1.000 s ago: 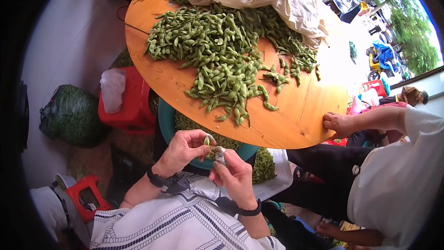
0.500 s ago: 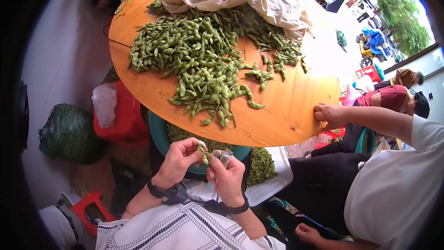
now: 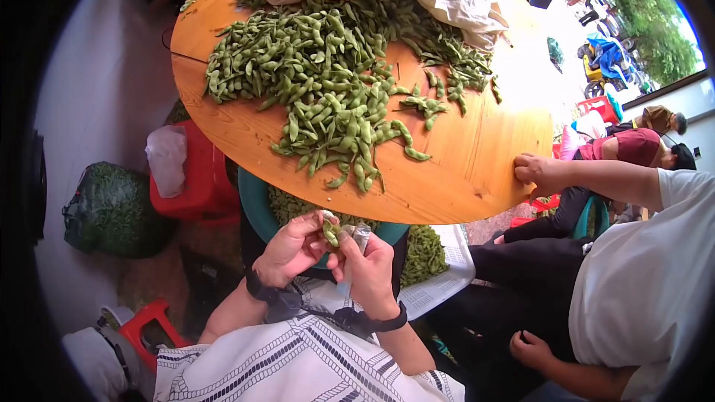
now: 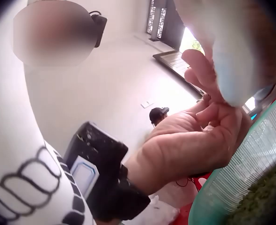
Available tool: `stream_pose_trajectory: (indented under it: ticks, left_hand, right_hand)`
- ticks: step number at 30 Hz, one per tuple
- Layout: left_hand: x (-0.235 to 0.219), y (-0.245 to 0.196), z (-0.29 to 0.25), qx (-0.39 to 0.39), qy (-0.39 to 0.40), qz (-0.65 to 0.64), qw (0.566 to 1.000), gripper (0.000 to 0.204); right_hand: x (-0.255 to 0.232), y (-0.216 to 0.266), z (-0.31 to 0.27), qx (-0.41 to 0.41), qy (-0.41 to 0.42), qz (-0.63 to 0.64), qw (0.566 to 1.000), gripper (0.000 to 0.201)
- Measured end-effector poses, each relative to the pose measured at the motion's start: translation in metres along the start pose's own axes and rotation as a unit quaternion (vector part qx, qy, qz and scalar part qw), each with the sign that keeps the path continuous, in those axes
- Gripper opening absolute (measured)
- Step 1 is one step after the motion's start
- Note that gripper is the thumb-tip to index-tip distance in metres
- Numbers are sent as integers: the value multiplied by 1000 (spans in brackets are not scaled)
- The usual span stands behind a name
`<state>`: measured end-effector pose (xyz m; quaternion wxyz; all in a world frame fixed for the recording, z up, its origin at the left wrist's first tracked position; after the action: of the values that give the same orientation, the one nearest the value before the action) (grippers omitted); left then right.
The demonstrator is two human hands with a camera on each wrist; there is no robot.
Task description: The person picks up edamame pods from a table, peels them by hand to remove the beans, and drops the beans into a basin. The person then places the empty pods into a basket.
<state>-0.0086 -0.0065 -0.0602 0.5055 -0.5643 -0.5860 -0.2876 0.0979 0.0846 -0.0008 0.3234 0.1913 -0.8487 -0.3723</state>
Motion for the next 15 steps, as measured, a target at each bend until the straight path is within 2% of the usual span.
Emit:
stream_pose_trajectory:
  ticks: [1,3,4,5,6,7,9,11,15]
  left_hand:
    - [1,1,0,1,2,-1,1000,14]
    - [4,2,1,42,-46,82,995,14]
    - [1,4,2,65,-30,117,991,14]
    - [4,6,0,72,-84,138,984,15]
    - [7,4,-1,56,-97,153,982,17]
    - [-17,9,4,50,-90,166,981,19]
    - [-5,7,5,80,-88,167,979,17]
    - [-6,1,0,44,-77,187,978,17]
    - [-23,5,8,48,-33,123,991,14]
  right_hand:
    - [1,1,-1,-7,3,-13,1000,18]
    - [-6,-1,2,-10,21,-23,999,17]
    - [-12,-8,3,16,50,-27,998,15]
    - [-18,-8,5,31,79,-34,996,13]
    - [-21,-10,8,51,82,-35,995,11]
    - [-23,-13,10,66,84,-38,994,9]
    - [-26,-15,16,108,95,-30,989,12]
    - [-29,-25,23,165,126,18,978,11]
    - [-32,-36,33,194,139,47,970,9]
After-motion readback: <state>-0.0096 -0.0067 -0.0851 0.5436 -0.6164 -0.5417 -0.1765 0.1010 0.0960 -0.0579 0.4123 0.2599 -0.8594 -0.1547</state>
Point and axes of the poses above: each hand's wrist, its own z-axis towards the middle knuckle, its own x-axis out of the palm, y = z × x, the point moved 2 cm from there along z, towards the middle knuckle, and after that the axes turned 2 degrees about x, right-handed, at the moved point
